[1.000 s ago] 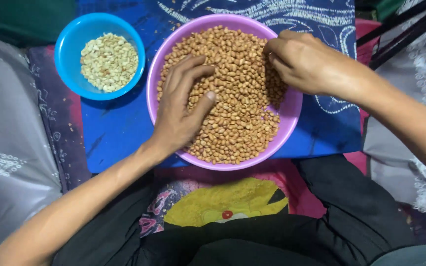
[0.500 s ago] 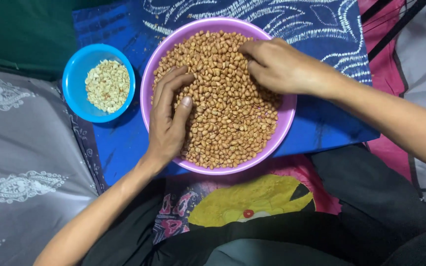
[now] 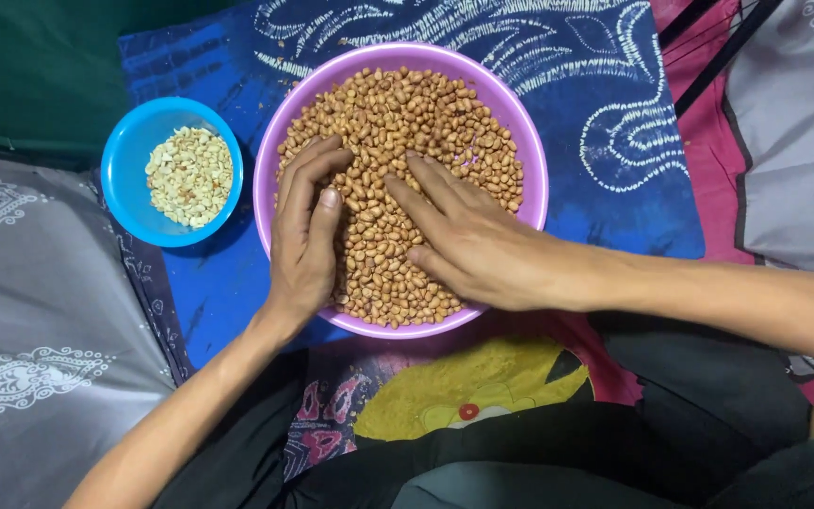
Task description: Manually sorting through a large bowl of nuts to remove husks and debris, placing them into a separate smaller bowl.
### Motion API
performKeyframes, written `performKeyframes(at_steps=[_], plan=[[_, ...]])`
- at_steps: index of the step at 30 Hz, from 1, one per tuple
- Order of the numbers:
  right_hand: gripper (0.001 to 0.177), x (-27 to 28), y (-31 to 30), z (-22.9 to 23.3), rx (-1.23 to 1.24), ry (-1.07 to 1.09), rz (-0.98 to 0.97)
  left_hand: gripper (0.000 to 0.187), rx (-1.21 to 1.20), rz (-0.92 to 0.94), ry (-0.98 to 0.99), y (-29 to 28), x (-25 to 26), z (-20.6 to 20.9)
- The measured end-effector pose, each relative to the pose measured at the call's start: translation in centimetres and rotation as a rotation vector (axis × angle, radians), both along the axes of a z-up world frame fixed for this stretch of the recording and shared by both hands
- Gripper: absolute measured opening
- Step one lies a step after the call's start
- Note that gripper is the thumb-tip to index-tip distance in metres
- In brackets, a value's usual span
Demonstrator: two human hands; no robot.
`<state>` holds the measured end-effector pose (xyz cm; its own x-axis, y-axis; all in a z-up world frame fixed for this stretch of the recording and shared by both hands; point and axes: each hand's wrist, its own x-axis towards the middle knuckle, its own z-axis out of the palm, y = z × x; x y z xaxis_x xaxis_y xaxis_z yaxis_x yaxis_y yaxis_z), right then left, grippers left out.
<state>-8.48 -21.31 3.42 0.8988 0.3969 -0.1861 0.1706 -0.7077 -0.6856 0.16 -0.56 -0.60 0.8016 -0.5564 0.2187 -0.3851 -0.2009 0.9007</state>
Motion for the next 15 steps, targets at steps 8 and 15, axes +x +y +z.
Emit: performKeyframes(at_steps=[8, 15], plan=[[0.033, 1.9, -6.3, 4.8, -0.020, -0.447, -0.016, 0.047, 0.030, -0.051, -0.052, 0.1, 0.0, 0.6], [0.030, 2.6, -6.5, -1.0, -0.124, -0.156, -0.100, 0.044, 0.038, -0.046, -0.055, 0.1, -0.1, 0.6]])
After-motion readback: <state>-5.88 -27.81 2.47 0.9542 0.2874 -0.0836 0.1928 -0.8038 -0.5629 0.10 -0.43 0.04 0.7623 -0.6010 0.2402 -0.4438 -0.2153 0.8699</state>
